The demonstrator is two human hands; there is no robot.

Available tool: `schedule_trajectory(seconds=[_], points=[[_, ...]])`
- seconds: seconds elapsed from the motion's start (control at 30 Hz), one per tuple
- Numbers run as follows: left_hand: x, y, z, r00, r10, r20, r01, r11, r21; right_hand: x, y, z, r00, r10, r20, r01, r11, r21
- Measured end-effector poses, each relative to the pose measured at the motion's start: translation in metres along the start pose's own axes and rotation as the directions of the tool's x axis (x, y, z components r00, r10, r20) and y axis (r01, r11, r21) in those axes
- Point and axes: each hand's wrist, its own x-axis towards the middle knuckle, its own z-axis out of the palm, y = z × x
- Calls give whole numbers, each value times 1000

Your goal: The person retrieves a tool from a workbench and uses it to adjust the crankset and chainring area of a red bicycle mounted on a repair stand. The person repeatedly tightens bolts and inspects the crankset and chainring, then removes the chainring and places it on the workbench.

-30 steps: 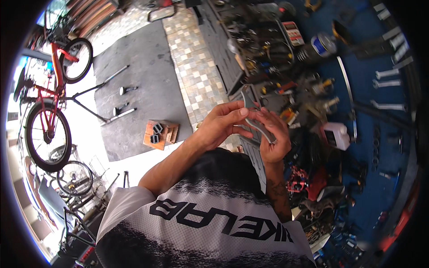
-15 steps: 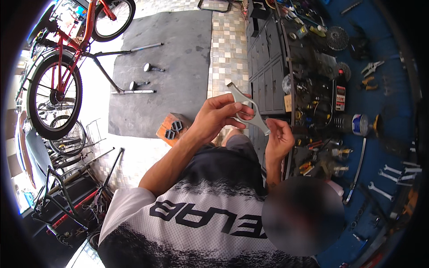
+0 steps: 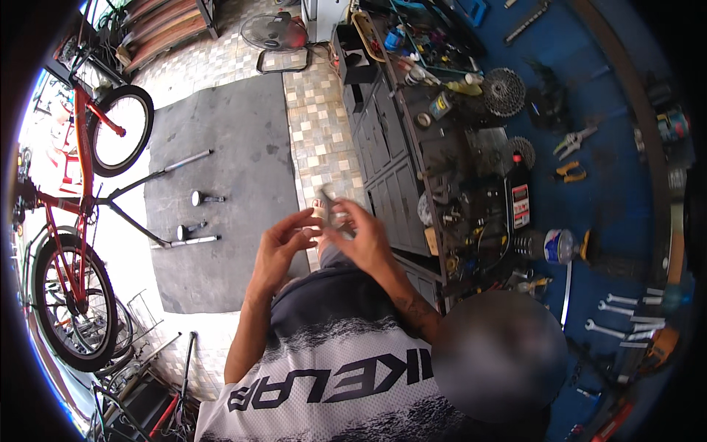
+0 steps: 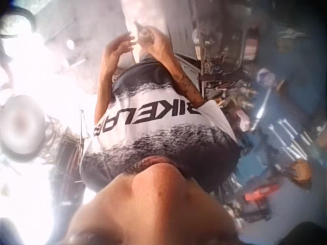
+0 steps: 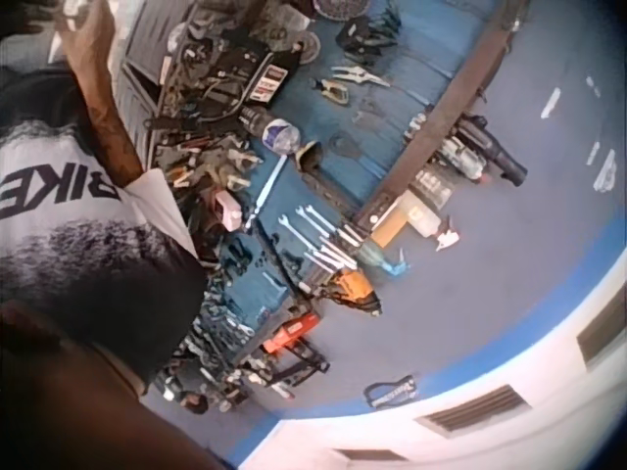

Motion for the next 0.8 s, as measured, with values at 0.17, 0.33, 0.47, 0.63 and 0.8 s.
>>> schedule_trajectory(seconds=[0.17, 0.33, 0.47, 0.63, 0.8], points=[[73, 37, -58, 965, 94, -244, -52, 983, 175, 88, 107, -88, 885, -29, -464, -88, 970, -228], [108, 58, -104, 939, 45, -340, -23, 997, 67, 148, 207, -207, 667, 541, -512, -498, 835, 233], [121, 55, -112, 955, 25, -296, -35, 999, -31, 155, 258, -248, 633, 568, -526, -754, 606, -253], [117, 38, -138, 917, -29, -398, -13, 995, -101, 156, 251, -234, 544, 182, -819, -768, 500, -399], [106, 38, -193, 870, -110, -480, -7, 972, -235, 185, 173, -151, 244, -24, -970, -394, 911, -122]])
